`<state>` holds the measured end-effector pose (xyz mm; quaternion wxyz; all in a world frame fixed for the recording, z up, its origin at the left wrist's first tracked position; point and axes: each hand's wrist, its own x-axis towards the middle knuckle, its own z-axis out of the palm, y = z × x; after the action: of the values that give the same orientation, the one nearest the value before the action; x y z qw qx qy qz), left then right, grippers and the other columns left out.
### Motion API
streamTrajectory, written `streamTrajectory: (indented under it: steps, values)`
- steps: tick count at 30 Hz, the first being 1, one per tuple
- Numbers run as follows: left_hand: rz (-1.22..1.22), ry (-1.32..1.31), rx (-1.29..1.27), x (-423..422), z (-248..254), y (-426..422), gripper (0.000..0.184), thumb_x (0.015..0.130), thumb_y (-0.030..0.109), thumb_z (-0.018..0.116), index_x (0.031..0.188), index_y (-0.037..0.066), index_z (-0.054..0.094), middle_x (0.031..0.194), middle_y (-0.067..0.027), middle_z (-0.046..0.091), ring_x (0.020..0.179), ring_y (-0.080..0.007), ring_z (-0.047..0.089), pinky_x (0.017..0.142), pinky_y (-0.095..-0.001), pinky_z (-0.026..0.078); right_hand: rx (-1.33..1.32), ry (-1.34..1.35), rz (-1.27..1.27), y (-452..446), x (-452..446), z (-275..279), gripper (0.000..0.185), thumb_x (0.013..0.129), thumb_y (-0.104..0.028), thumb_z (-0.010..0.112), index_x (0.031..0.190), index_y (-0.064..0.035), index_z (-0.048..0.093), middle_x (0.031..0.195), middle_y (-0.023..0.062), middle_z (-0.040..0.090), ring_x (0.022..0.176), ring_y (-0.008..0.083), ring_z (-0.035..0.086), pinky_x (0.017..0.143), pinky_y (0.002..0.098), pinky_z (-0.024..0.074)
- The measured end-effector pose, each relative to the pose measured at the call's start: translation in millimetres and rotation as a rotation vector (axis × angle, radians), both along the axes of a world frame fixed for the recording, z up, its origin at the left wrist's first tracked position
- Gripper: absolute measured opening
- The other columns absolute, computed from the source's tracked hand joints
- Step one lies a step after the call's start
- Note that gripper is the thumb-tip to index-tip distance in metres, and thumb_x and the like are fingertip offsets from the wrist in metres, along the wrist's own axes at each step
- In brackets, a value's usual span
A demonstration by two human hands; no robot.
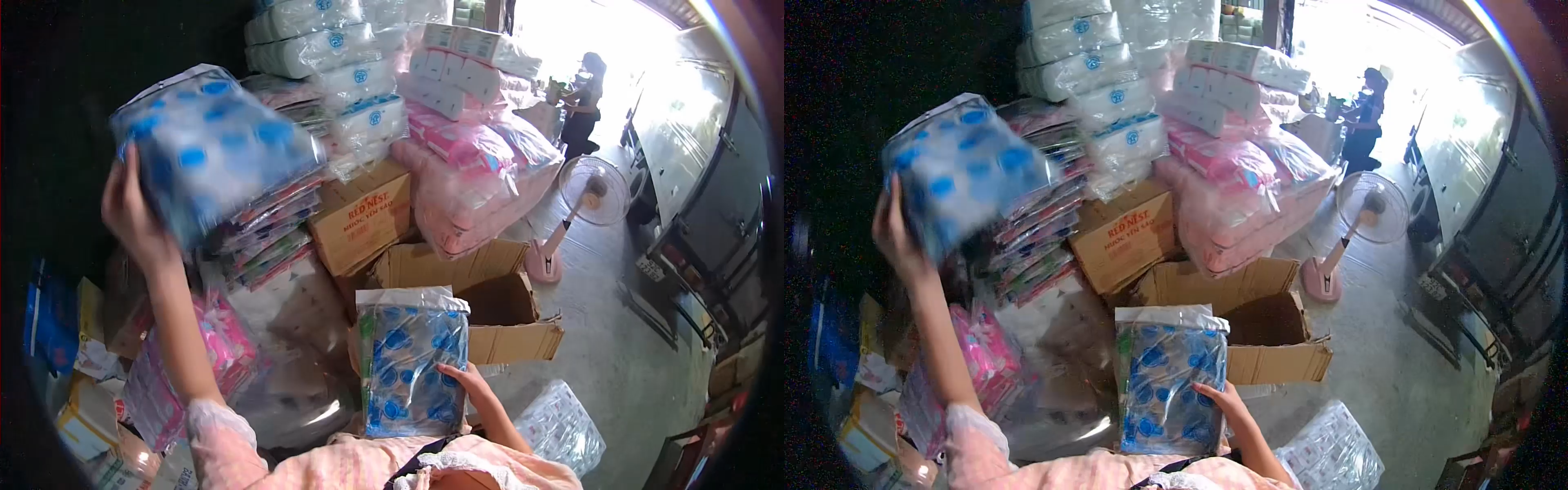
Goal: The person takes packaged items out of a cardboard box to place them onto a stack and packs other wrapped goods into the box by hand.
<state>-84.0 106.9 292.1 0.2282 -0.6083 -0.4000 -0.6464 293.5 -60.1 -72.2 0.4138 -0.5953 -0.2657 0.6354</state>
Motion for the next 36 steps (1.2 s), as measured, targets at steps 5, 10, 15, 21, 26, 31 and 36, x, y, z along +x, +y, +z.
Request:
streamTrajectory:
  steps: [5, 10, 15, 21, 26, 31, 36]
  values:
    - [-0.400, -0.655, -0.081, -35.0, 50.3, 151.2, 0.019, 0.081, 0.014, 0.064, 0.085, -0.004, 0.067, 0.081, -0.0075, 0.065, 0.070, -0.0136, 0.060, 0.066, -0.0256, 0.048, 0.025, 0.029, -0.021, 0.3, 2.9, -0.2, 0.051, 0.074, -0.034, 0.075, 0.111, -0.0012, 0.060, 0.101, 0.0069, 0.065, 0.091, 0.0167, 0.059, 0.085, 0.0295, 0.0446]
    - [-0.399, -0.491, -0.899, -46.0, 44.7, 212.2, 0.022, 0.075, 0.020, 0.065, 0.084, 0.000, 0.060, 0.079, -0.0102, 0.062, 0.063, -0.0199, 0.061, 0.052, -0.0343, 0.051, 0.025, 0.004, -0.027, 2.2, 6.1, -3.6, 0.051, 0.074, -0.034, 0.075, 0.111, -0.0015, 0.060, 0.102, 0.0069, 0.064, 0.092, 0.0170, 0.059, 0.085, 0.0297, 0.0439]
    - [0.184, -0.147, -0.806, -41.6, 33.3, 236.4, 0.043, 0.079, 0.030, 0.060, 0.106, -0.004, 0.058, 0.090, -0.0195, 0.063, 0.081, -0.0306, 0.063, 0.070, -0.0426, 0.052, 0.005, 0.001, -0.023, 3.6, 9.0, -0.2, 0.051, 0.075, -0.035, 0.074, 0.112, -0.0017, 0.060, 0.103, 0.0071, 0.064, 0.094, 0.0173, 0.059, 0.086, 0.0299, 0.0434]
    - [0.400, 0.220, -0.174, 31.3, -1.4, 117.1, 0.080, 0.089, 0.048, 0.050, 0.146, 0.009, 0.011, 0.145, -0.0221, 0.021, 0.135, -0.0357, 0.022, 0.107, -0.0500, 0.025, 0.003, 0.011, -0.037, 3.2, 8.8, 2.5, 0.051, 0.076, -0.035, 0.074, 0.111, -0.0016, 0.060, 0.102, 0.0075, 0.064, 0.094, 0.0175, 0.059, 0.087, 0.0295, 0.0431]
    - [-0.412, -0.077, -0.582, 147.7, -149.4, -60.0, 0.054, 0.088, 0.009, 0.049, 0.136, -0.005, 0.029, 0.142, -0.0250, 0.026, 0.132, -0.0358, 0.028, 0.110, -0.0447, 0.019, -0.011, 0.075, -0.023, 9.0, 8.3, -9.2, 0.051, 0.075, -0.033, 0.075, 0.111, -0.0010, 0.059, 0.101, 0.0070, 0.064, 0.092, 0.0171, 0.060, 0.085, 0.0299, 0.0450]
    - [-0.203, 0.530, -1.123, 177.7, -425.9, -133.0, 0.079, 0.088, 0.044, 0.050, 0.141, -0.005, 0.020, 0.146, -0.0295, 0.013, 0.135, -0.0474, 0.012, 0.103, -0.0658, 0.007, 0.026, 0.092, -0.035, 10.9, 8.1, -24.0, 0.051, 0.074, -0.030, 0.076, 0.111, -0.0002, 0.060, 0.100, 0.0071, 0.065, 0.089, 0.0163, 0.061, 0.082, 0.0294, 0.0476]
    - [-0.304, 0.489, -1.088, 155.6, -385.4, -110.8, 0.081, 0.082, 0.044, 0.060, 0.139, -0.003, 0.026, 0.143, -0.0274, 0.024, 0.133, -0.0416, 0.024, 0.107, -0.0572, 0.015, -0.018, 0.099, -0.007, 13.7, 4.9, -19.6, 0.051, 0.073, -0.033, 0.076, 0.110, -0.0009, 0.061, 0.100, 0.0072, 0.065, 0.089, 0.0165, 0.061, 0.082, 0.0291, 0.0473]
